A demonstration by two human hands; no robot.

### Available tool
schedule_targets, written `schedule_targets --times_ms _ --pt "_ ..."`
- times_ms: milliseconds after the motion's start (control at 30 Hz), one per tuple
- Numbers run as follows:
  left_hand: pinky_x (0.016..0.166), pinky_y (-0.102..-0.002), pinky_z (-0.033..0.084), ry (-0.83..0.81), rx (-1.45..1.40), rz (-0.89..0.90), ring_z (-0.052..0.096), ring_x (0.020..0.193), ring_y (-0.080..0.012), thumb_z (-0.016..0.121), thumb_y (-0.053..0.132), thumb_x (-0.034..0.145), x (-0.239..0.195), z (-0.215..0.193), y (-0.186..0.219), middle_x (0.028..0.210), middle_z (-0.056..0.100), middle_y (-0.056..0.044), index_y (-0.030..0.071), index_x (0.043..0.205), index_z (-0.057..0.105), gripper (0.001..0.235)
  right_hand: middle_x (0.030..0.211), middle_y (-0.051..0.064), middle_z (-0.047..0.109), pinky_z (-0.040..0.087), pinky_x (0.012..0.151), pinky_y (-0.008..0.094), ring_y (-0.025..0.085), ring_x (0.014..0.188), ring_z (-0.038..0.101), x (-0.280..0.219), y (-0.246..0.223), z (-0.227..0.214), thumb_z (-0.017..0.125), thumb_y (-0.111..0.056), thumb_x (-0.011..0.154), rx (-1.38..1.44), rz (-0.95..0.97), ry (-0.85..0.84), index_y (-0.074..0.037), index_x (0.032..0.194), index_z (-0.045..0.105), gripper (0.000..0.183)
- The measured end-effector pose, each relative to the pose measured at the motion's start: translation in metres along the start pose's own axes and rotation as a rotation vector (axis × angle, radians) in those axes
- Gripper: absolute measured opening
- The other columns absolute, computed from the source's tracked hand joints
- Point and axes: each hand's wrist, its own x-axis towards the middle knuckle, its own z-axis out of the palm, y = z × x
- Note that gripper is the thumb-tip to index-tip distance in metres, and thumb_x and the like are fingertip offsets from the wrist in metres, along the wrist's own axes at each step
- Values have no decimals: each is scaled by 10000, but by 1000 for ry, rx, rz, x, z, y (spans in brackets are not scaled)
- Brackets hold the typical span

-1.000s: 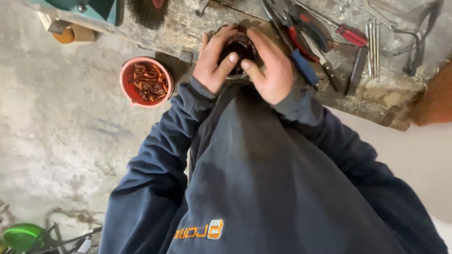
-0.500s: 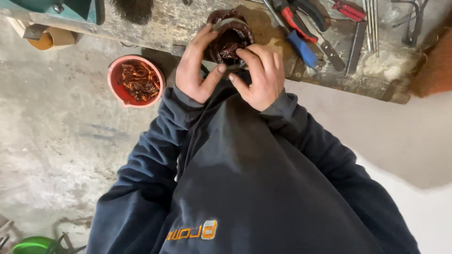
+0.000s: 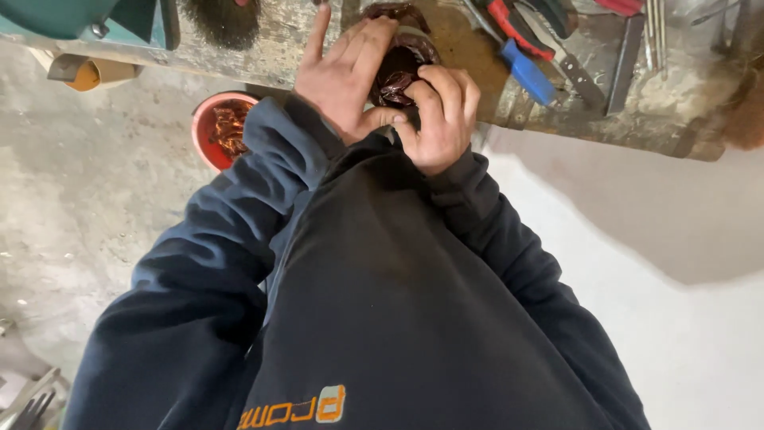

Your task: The recorder extracts copper wiring from a motor stator using pliers and sorts the scrap into a bucket.

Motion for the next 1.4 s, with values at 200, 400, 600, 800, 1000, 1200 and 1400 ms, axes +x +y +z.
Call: schedule_targets --times_ms 200,400,600,800,1000,1200,1400 --pt "1280 -572 133 76 -45 50 500 1461 -319 833 696 882 3 -5 1 1483 568 -189 -4 1550 375 1070 1321 106 590 470 1076 490 380 1225 515 -9 16 17 797 -167 892 -57 -88 82 -50 1098 667 271" --pt "1279 -564 160 44 -61 9 476 1481 -329 865 521 820 4 -5 3 1513 556 -193 -18 1561 337 1058 1329 94 585 496 1071 481 370 1230 525 -8 13 16 791 -158 886 -77 -107 159 -47 1106 664 277" --pt "1257 -597 134 4 -142 -25 379 1528 -357 885 562 858 0 10 -6 1591 464 -195 47 1633 303 1098 1341 148 570 498 1068 472 353 1239 560 -8 6 -20 869 -182 902 107 11 60 -26 1215 614 433" --pt "1274 -632 87 3 -236 -70 320 1572 -365 888 514 898 -3 13 -2 1653 400 -169 83 1635 280 1048 1286 167 601 597 900 350 286 1078 661 -46 45 -45 802 -124 948 275 261 105 -10 1261 584 398" --pt "1266 -639 78 20 -255 -73 297 1570 -386 883 505 883 -1 13 0 1646 393 -178 80 1623 282 1044 1222 150 657 553 877 340 263 1034 659 -18 59 -100 791 -61 955 128 333 42 -8 1135 679 219" --pt "1268 -637 99 24 -258 -180 326 1565 -374 872 442 850 2 10 15 1641 414 -164 90 1621 310 1017 1230 142 652 542 907 354 294 1053 665 26 99 -122 798 -69 1002 105 287 -46 -12 1159 680 204" --pt "1226 -656 131 156 -195 -295 325 1508 -435 883 477 797 3 17 43 1587 401 -234 38 1588 298 1077 1333 188 595 495 1045 462 396 1227 568 82 136 -115 822 -162 933 -23 14 -259 -19 1319 634 453"
